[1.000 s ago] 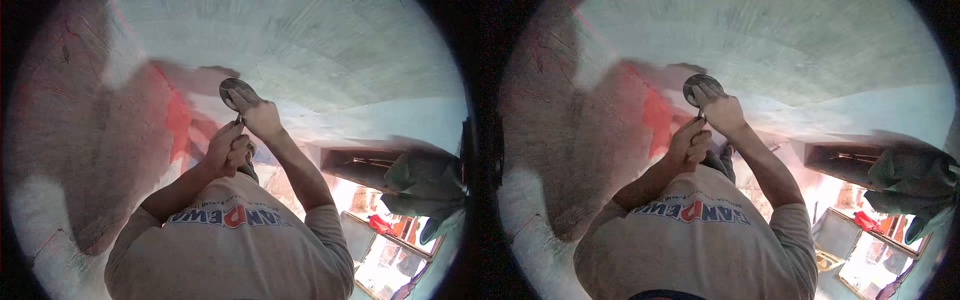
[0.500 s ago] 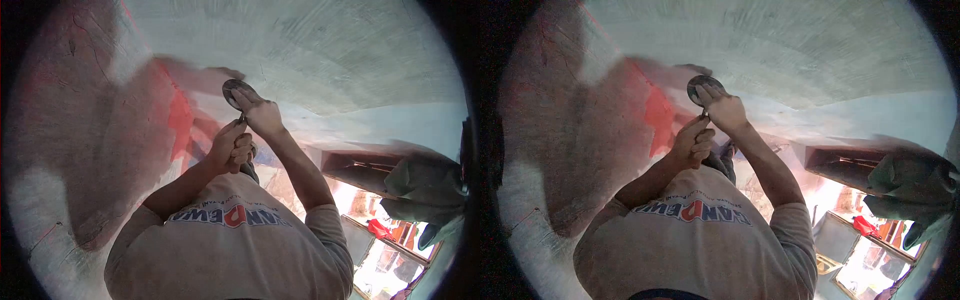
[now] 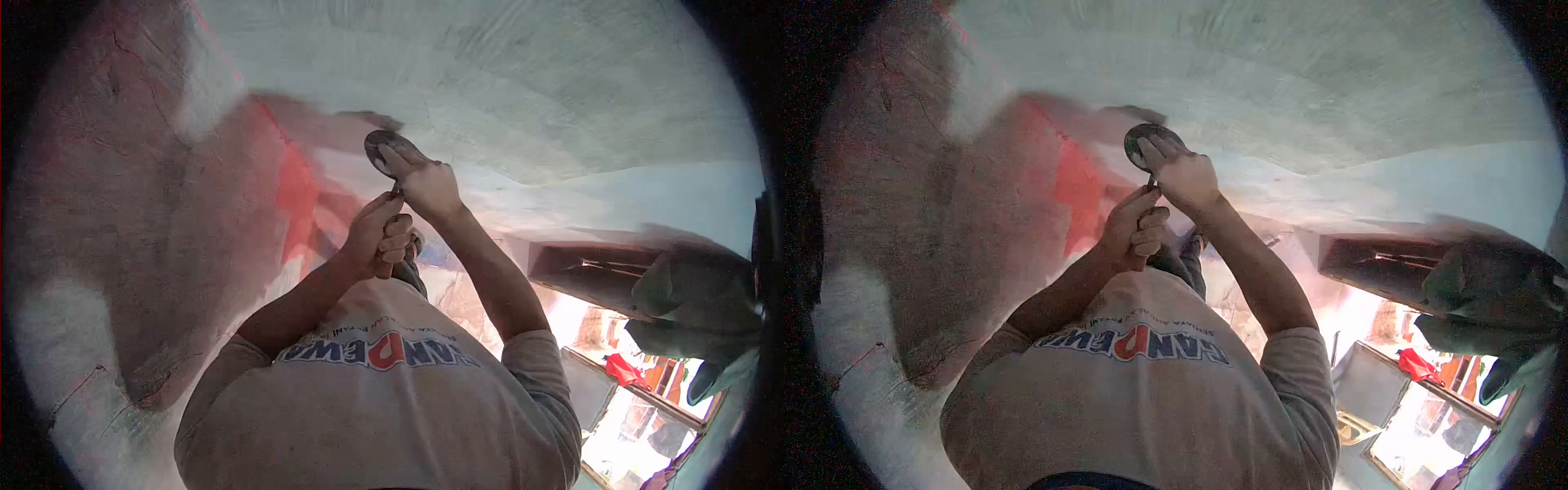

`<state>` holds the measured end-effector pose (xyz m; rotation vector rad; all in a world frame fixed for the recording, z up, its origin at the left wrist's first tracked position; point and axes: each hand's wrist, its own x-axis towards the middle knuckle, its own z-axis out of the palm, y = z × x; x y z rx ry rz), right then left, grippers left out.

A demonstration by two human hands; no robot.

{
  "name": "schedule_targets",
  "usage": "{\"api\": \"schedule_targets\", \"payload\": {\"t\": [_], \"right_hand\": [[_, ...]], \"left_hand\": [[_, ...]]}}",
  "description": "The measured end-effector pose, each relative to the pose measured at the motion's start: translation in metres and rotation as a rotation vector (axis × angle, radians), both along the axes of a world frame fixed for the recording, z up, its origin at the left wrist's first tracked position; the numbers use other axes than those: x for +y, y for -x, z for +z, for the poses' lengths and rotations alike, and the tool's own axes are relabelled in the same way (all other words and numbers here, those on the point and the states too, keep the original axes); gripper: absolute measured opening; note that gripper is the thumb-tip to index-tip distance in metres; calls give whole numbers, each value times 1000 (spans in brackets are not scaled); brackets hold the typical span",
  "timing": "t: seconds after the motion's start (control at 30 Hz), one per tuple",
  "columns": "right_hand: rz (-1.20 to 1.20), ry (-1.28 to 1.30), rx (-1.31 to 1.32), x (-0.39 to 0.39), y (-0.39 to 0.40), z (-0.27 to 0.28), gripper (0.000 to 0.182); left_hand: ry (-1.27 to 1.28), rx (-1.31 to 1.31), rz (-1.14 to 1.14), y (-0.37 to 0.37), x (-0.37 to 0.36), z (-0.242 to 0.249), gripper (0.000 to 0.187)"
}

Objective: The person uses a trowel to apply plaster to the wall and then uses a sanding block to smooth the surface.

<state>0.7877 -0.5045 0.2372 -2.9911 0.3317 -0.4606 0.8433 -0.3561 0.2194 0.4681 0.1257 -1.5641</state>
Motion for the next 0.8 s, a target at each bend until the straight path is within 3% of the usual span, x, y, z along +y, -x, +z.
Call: {"api": "schedule_targets", "payload": {"t": [0.03, 0.07, 0.17, 0.2, 0.3, 0.33, 0.43, 0.47, 0.57, 0.7, 0.8], "right_hand": [[-7, -8, 76, -2, -2, 1, 43], [0, 80, -27, -2, 1, -6, 42], [6, 135, -204, 6, 4, 12, 42], [28, 26, -192, -2, 1, 1, 43], [9, 19, 83, -4, -1, -6, 43], [11, 47, -7, -1, 2, -8, 38], [48, 126, -184, 2, 4, 3, 39], [13, 16, -84, -1, -1, -4, 41], [9, 63, 45, -5, -1, -23, 47], [21, 143, -211, 6, 7, -3, 44], [12, 17, -7, 0, 2, -18, 44]], "left_hand": [[4, 57, 5, -3, -5, 2, 13], [-148, -84, -6, -2, 2, 8, 13], [-79, -132, -23, 3, 13, 32, 13], [-53, -79, -10, 0, 6, 17, 12], [-84, 132, 4, -2, -3, -24, 12], [-111, -94, -27, -3, 4, 3, 14], [-93, -144, 5, 5, 10, 27, 15], [-95, -42, 7, -1, 1, 11, 15], [47, 1, -34, -7, 2, -26, 10], [-106, -140, -57, 0, 16, 26, 10], [-84, 23, 0, -6, -8, -10, 9]]}}
